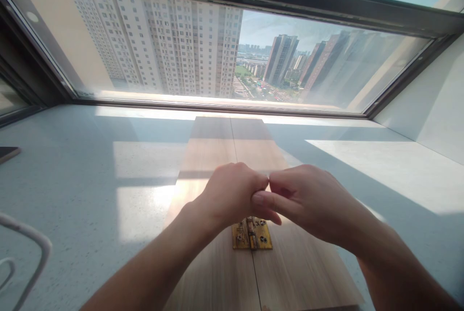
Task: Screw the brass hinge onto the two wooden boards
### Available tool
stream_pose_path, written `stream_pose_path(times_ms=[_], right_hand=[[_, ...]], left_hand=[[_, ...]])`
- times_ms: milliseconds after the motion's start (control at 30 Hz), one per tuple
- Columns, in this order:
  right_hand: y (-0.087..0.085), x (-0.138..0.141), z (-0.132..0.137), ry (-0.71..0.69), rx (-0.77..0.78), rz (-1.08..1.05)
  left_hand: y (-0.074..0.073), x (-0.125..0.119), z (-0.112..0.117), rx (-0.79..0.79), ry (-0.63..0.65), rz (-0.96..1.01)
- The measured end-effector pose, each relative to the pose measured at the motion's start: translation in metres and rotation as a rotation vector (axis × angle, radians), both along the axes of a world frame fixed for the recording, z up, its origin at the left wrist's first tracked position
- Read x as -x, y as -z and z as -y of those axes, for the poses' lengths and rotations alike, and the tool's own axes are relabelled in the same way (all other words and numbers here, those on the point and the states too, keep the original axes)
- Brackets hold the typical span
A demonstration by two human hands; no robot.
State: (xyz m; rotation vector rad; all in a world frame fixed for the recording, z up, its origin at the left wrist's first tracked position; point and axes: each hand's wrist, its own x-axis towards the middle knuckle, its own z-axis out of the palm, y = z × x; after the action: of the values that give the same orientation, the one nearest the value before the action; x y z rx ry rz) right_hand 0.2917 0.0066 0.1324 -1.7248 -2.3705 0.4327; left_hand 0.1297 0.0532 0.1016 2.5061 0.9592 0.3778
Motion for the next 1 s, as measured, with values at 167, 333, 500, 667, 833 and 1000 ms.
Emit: stream_pose_path(times_ms=[167,333,500,667,833,1000], right_hand=[[0.004,0.004,0.001,-0.107,-0.031,0.044],[0.001,0.006,0.007,-0.123,-0.081,0.107],[0.0,0.008,0.011,-0.11,-0.11,0.136],[0.0,0.008,0.014,-0.089,-0.132,0.191],[0.001,0.009,0.017,-0.119,-0.159,0.206],[0.004,-0.003,0.001,-0.164,-0.064,-0.001]], left_hand=[[0.002,0.013,-0.007,0.249,0.152,0.186],[0.01,0.017,-0.013,0.296,0.299,0.288],[0.016,0.01,-0.007,0.204,0.206,0.306],[0.023,0.007,0.003,0.114,0.102,0.397],[0.032,0.004,0.015,0.092,0.039,0.53],[0.039,0.004,0.021,0.122,-0.052,0.573]])
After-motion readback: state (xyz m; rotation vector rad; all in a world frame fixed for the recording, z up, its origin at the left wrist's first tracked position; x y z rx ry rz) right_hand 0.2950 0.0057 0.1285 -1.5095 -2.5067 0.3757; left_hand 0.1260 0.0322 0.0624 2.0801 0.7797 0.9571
